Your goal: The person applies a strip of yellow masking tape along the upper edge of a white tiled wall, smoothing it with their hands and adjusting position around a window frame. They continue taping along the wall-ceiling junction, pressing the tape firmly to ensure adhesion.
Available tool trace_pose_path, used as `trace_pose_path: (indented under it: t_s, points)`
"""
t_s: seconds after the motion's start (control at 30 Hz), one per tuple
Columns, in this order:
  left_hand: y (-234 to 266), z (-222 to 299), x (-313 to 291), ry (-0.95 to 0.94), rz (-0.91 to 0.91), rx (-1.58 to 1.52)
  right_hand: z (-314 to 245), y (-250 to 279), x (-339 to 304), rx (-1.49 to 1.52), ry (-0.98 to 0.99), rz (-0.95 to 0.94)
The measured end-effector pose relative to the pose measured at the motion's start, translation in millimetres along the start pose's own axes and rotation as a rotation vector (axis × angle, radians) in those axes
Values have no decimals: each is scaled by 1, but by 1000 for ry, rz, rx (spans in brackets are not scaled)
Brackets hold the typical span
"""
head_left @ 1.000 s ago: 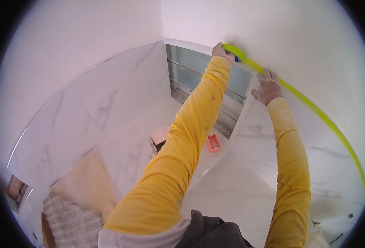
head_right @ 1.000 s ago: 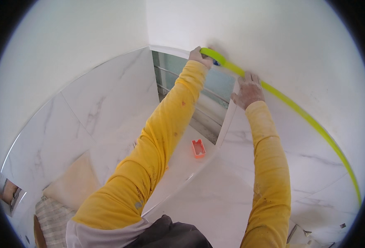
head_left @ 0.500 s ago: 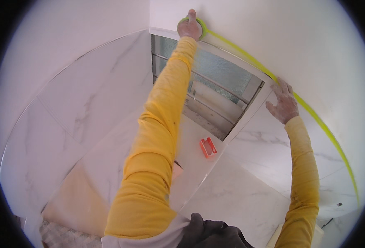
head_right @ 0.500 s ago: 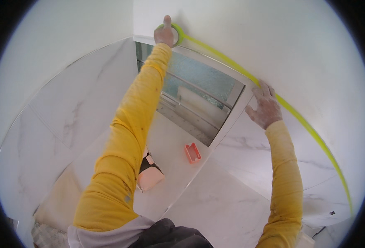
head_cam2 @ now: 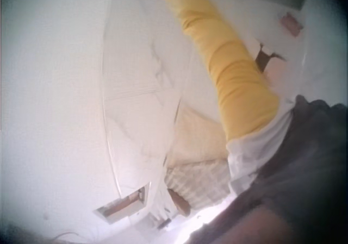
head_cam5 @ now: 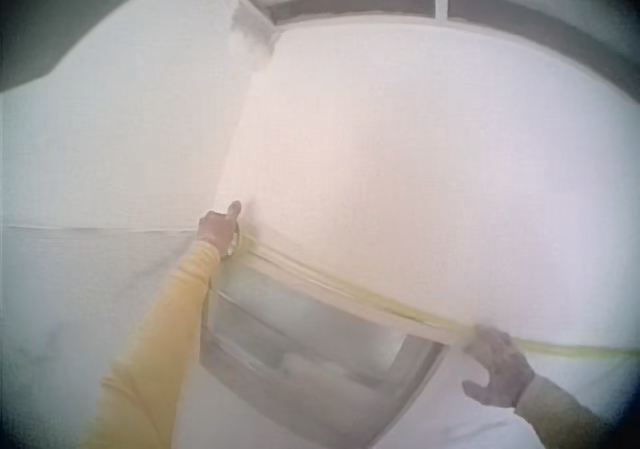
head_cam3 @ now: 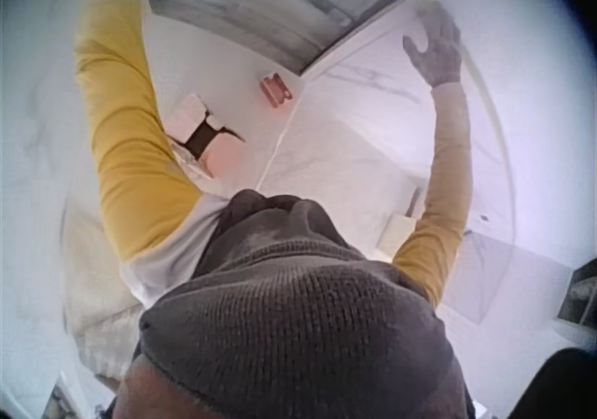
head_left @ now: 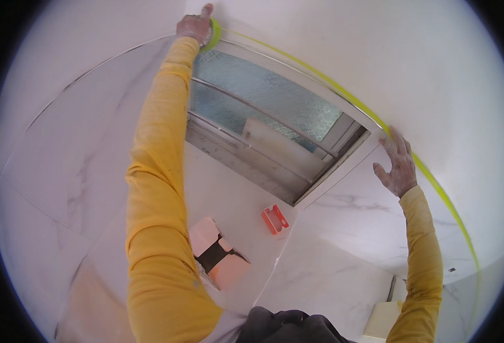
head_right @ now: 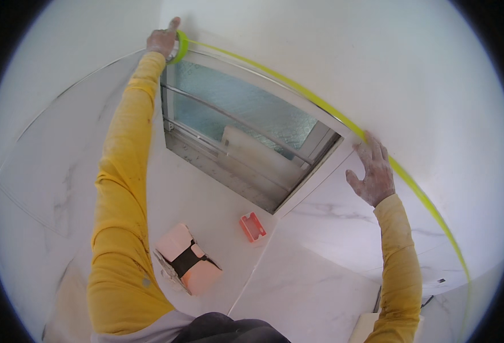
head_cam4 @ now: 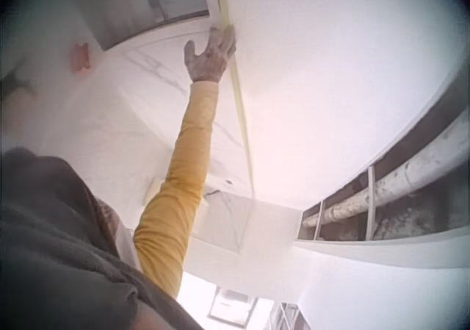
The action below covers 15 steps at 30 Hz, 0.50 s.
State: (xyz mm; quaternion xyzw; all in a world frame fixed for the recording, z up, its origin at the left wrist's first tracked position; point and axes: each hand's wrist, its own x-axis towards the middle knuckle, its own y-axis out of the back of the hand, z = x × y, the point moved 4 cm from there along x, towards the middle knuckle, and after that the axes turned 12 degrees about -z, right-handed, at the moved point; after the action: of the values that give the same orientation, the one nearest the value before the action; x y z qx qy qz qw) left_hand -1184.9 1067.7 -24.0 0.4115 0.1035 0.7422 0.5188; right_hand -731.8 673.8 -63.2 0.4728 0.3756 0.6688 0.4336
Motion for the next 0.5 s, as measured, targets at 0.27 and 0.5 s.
trace_pose_path:
  t_s: [0.27, 0.5]
  points:
    - [39, -73, 59, 177, -11, -447, 0, 2, -5, 11, -12, -22]
    - [56, -66, 58, -162, -131, -477, 2, 1, -4, 13, -5, -23]
